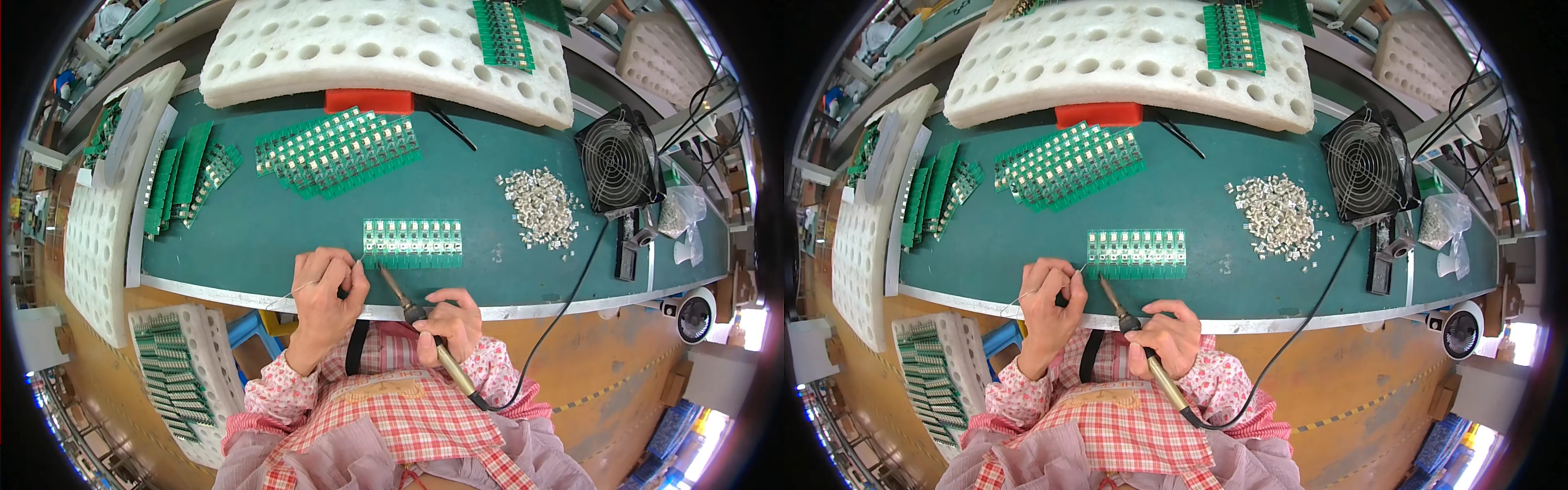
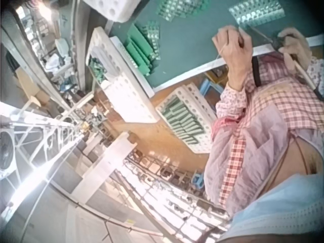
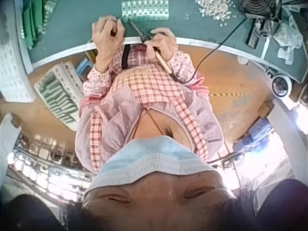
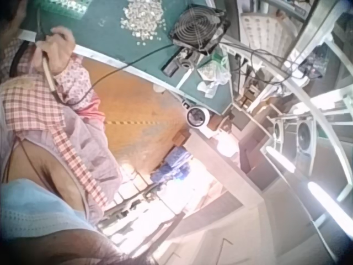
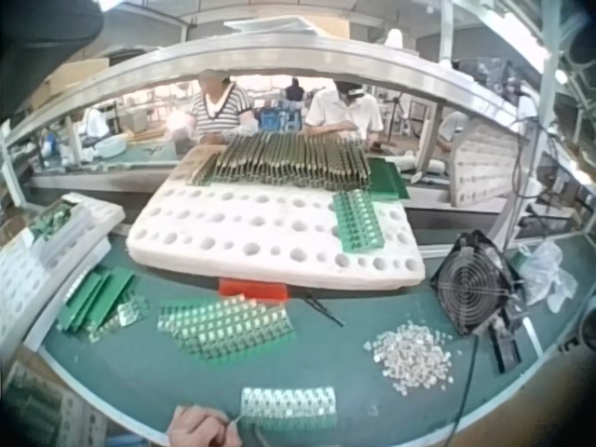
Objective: The person solders electronic components onto circuit boards using a soldering iron and solder wire, then places the completed circuit board onto the stack.
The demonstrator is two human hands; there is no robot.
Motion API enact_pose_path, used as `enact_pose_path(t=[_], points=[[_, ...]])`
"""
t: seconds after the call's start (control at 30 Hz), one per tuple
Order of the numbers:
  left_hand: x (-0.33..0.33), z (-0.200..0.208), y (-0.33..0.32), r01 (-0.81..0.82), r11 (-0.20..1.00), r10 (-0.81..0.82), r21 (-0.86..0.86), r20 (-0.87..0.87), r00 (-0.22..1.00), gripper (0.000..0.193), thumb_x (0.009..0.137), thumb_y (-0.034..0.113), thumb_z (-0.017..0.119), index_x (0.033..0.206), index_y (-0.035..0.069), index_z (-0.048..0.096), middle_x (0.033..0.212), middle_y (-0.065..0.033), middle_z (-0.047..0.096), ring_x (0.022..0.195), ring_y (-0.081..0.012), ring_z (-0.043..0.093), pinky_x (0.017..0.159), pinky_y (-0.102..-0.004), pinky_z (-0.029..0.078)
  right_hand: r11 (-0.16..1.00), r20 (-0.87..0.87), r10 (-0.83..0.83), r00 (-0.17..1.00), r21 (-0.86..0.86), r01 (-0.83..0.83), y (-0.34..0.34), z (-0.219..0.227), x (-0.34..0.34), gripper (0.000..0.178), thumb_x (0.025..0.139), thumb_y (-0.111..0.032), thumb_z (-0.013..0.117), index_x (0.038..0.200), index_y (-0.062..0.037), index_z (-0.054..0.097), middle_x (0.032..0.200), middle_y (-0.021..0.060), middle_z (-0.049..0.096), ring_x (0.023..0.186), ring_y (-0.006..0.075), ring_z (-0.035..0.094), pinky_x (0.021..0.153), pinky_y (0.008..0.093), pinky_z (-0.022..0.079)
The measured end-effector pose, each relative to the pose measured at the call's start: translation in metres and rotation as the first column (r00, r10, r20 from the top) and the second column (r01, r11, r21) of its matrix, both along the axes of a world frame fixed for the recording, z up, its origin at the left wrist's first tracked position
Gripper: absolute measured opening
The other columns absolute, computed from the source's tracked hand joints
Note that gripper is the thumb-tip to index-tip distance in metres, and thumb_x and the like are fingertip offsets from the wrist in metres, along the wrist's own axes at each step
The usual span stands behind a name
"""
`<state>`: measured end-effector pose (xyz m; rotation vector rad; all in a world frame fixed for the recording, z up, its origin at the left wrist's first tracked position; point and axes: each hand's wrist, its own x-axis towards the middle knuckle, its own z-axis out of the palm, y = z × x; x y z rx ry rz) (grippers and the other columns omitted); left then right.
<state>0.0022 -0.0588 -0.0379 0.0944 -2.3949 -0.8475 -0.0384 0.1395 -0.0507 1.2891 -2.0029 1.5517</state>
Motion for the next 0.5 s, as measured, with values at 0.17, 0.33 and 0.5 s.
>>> enact_pose_path(t=[0.17, 0.33, 0.5], points=[[0.003, 0.0, -0.004, 0.012, 1.0, -0.012, 0.008, 0.052, 0.999, 0.023, 0.075, -0.001, 0.072, 0.069, 0.006, 0.051, 0.084, -0.0079, 0.062, 0.076, -0.0247, 0.055, 0.073, -0.0377, 0.04, 0.991, 0.056, -0.067, 0.996, -0.11, 0.073, 0.01, 0.0, -0.001, 0.01, 0.087, -0.008, 0.058, 0.096, -0.0027, 0.057, 0.061, 0.0034, 0.061, 0.05, 0.0169, 0.057, 0.079, 0.0433, 0.054], [-0.018, 0.028, 0.001, 0.085, 0.996, -0.084, -0.01, 0.095, 0.992, 0.029, 0.071, 0.01, 0.082, 0.082, 0.007, 0.055, 0.095, -0.0082, 0.065, 0.096, -0.0284, 0.06, 0.087, -0.0406, 0.039, 0.88, 0.044, -0.418, 0.907, -0.228, 0.416, 0.034, 0.0, -0.013, 0.016, 0.093, -0.014, 0.054, 0.102, -0.0015, 0.057, 0.061, 0.0043, 0.062, 0.052, 0.0147, 0.058, 0.076, 0.0387, 0.053], [-0.056, 0.045, 0.007, 0.316, 0.939, -0.264, -0.136, 0.303, 0.916, 0.052, 0.064, 0.024, 0.088, 0.103, 0.006, 0.059, 0.114, -0.0113, 0.061, 0.115, -0.0318, 0.054, 0.097, -0.0422, 0.037, 0.735, 0.477, -0.466, 0.745, -0.26, 0.626, 0.05, 0.0, -0.01, 0.019, 0.096, -0.016, 0.053, 0.106, 0.0005, 0.054, 0.07, 0.0088, 0.06, 0.06, 0.0136, 0.058, 0.061, 0.0273, 0.049]])
